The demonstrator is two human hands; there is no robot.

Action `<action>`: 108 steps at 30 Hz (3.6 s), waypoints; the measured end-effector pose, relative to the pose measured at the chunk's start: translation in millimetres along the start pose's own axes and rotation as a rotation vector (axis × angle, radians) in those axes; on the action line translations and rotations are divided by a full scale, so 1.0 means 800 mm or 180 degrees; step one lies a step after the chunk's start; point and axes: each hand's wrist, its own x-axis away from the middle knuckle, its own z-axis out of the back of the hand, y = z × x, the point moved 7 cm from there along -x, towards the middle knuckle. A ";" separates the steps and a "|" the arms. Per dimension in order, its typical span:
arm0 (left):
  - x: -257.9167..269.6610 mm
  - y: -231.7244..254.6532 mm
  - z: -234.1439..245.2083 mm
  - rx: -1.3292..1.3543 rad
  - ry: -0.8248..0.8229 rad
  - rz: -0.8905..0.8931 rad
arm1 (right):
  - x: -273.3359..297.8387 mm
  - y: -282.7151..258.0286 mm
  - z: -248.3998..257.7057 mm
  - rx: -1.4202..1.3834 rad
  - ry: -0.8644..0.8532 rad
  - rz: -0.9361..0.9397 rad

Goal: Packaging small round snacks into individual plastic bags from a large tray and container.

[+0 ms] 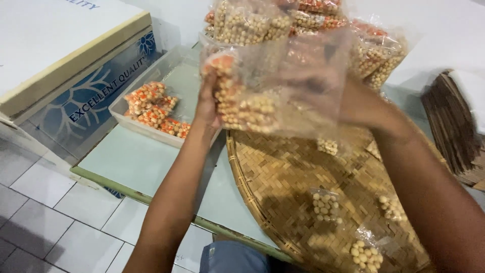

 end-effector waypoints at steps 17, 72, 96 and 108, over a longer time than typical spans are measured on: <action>0.023 0.128 0.068 0.0432 0.1391 -0.1362 | -0.086 0.125 -0.233 0.0636 0.0179 -0.0514; 0.038 -0.035 -0.023 0.0482 0.0770 0.0644 | 0.246 0.241 -0.147 -0.3630 0.2744 -0.1818; 0.034 -0.034 -0.021 0.0376 0.0662 0.0491 | 0.246 0.217 -0.122 -0.2705 0.3006 -0.1414; 0.040 -0.043 -0.026 0.0344 0.0677 0.0570 | 0.249 0.224 -0.121 -0.2121 0.2624 -0.1104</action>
